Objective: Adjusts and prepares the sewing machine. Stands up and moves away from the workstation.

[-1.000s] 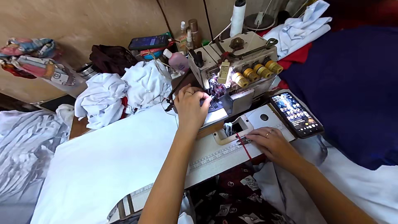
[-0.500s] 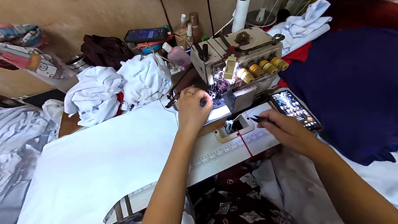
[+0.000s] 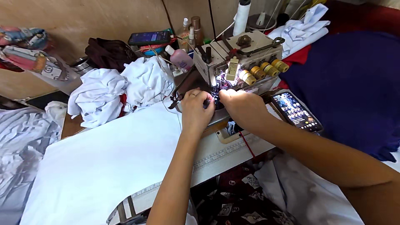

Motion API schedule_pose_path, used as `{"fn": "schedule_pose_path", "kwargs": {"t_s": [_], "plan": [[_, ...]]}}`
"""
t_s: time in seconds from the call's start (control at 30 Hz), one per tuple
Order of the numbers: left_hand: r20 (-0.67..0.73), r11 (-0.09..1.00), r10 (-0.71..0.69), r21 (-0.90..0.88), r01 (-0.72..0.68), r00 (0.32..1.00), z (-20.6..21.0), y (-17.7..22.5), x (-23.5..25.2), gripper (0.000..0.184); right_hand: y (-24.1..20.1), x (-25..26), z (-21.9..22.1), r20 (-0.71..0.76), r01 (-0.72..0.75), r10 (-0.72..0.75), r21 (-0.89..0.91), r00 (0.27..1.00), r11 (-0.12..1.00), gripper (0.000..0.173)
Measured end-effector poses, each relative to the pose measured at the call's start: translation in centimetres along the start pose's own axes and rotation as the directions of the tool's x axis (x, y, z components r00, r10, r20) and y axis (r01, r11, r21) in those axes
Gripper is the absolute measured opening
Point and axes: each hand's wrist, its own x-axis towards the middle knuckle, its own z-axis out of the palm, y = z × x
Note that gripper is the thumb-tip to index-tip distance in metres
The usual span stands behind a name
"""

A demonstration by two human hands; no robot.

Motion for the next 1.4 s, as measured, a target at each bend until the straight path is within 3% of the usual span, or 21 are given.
{"fn": "schedule_pose_path", "kwargs": {"t_s": [0.2,0.97,1.2,1.4], "plan": [[-0.002,1.0,-0.006,-0.001,0.006,1.0,-0.1,0.1,-0.1,0.01,-0.2,-0.1,-0.8,0.075,-0.022,0.023,-0.018,0.997,1.0,0.005],[0.008,1.0,-0.001,0.008,0.001,1.0,-0.1,0.2,-0.2,0.007,-0.8,0.1,-0.4,0.118,-0.057,0.058,-0.011,0.991,0.998,0.005],[0.033,1.0,0.031,0.0,-0.031,0.999,-0.2,0.1,-0.1,0.008,-0.5,-0.4,0.8,0.011,-0.086,0.086,0.063,0.996,0.994,0.015],[0.045,0.998,0.057,-0.002,-0.057,0.997,-0.2,0.0,-0.2,0.008,-0.6,-0.5,1.1,0.003,-0.1,0.1,0.095,0.995,0.99,0.018]]}}
